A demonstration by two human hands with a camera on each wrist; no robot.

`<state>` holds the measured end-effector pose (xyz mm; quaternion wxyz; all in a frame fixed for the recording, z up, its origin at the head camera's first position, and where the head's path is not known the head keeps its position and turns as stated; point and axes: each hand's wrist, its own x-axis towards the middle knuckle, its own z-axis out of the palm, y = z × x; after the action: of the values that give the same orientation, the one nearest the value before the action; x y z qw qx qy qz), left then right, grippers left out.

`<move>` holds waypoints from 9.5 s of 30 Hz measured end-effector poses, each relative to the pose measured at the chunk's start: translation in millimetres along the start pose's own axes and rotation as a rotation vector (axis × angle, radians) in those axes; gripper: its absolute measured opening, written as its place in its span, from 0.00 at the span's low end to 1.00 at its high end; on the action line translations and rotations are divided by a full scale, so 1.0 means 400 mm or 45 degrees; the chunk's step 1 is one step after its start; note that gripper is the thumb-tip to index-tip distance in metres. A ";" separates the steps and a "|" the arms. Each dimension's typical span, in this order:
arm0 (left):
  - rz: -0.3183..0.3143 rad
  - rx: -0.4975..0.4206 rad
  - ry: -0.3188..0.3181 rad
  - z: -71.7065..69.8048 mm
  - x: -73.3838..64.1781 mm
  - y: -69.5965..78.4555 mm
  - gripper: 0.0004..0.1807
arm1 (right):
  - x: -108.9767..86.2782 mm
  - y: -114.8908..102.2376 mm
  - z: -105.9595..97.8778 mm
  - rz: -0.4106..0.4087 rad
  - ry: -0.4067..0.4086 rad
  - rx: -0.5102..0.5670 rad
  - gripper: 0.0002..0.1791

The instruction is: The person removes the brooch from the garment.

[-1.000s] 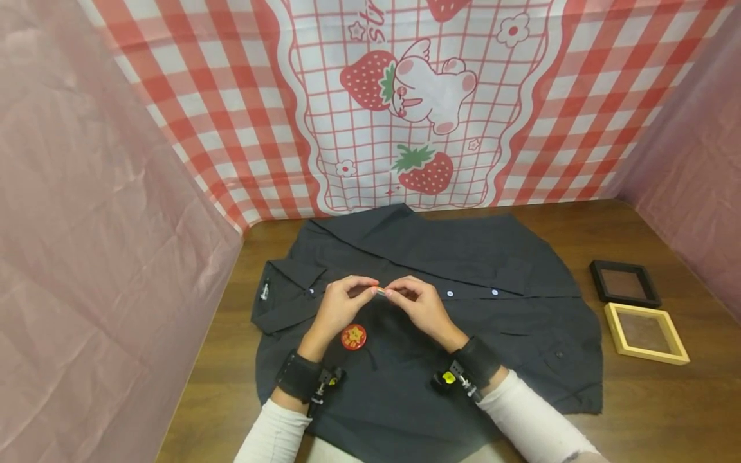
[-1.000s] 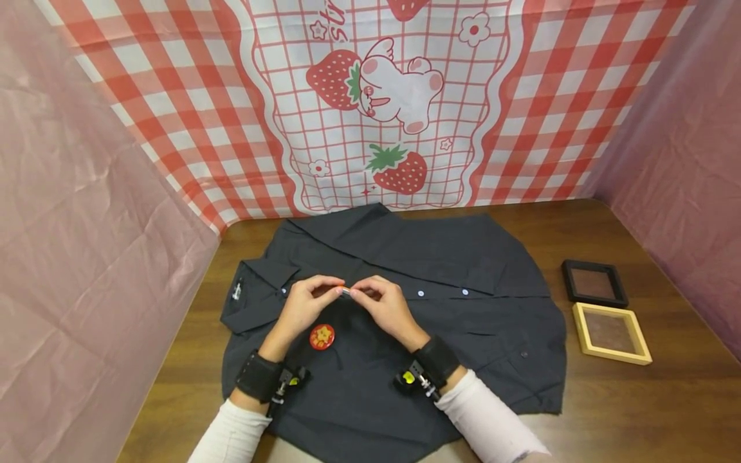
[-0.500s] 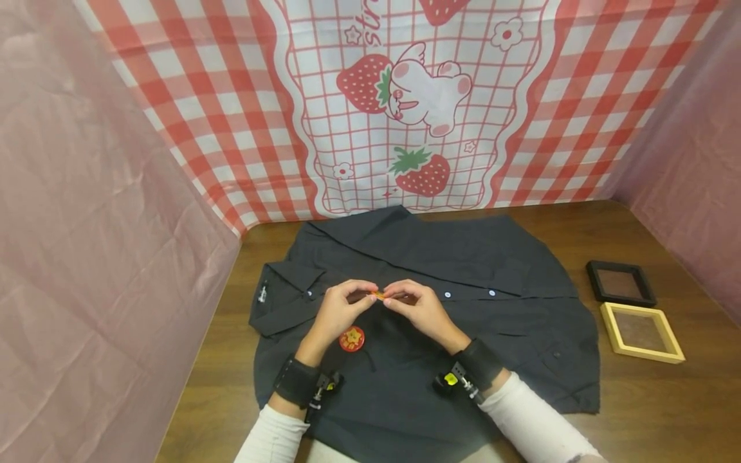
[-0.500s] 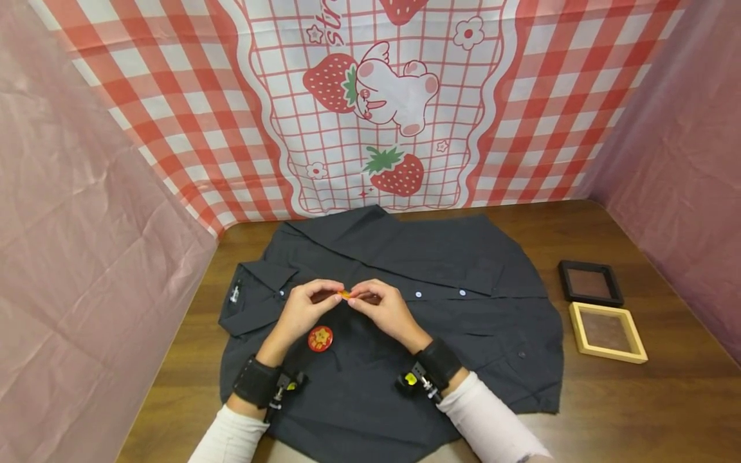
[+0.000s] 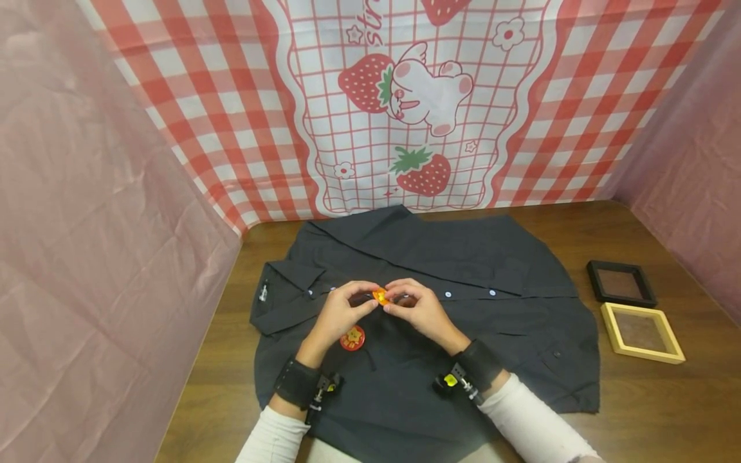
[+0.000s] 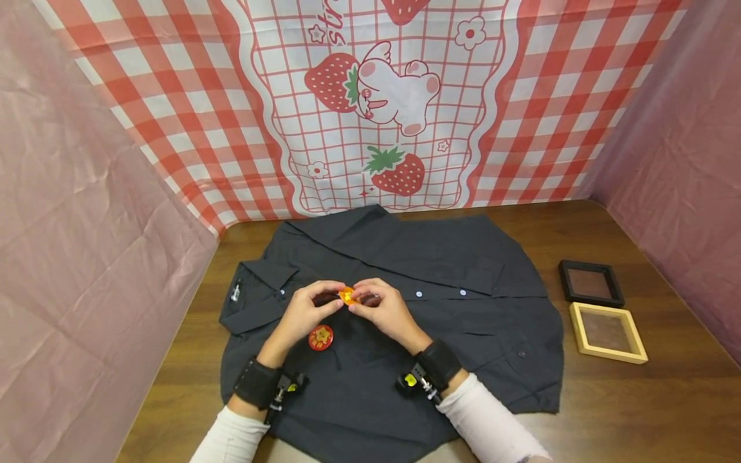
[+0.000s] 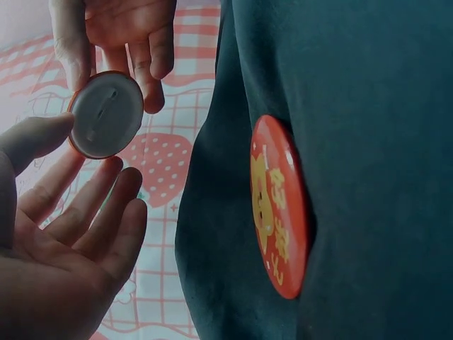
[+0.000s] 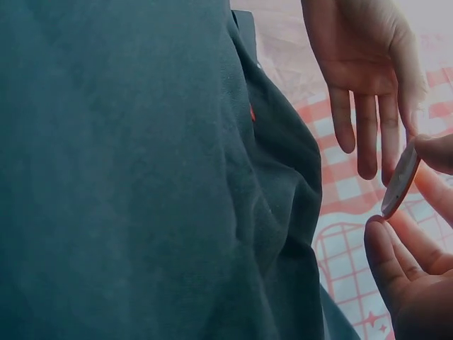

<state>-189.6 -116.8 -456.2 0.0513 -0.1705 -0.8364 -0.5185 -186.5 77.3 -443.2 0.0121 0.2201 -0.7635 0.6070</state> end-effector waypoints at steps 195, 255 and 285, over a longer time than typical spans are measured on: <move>-0.113 0.450 -0.192 -0.039 -0.035 -0.003 0.30 | -0.146 0.117 -0.372 0.125 0.523 -0.710 0.14; -0.200 0.514 -0.206 -0.043 -0.043 -0.020 0.34 | -0.220 0.122 -0.565 0.241 0.785 -0.810 0.18; -0.243 0.500 -0.241 -0.037 -0.051 -0.015 0.33 | -0.264 0.132 -0.632 0.409 0.822 -0.865 0.21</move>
<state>-173.8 -137.2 -459.8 -0.0443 -0.1253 -0.9345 -0.3303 -172.5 355.8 -455.6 0.2254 -0.1160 -0.8997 0.3553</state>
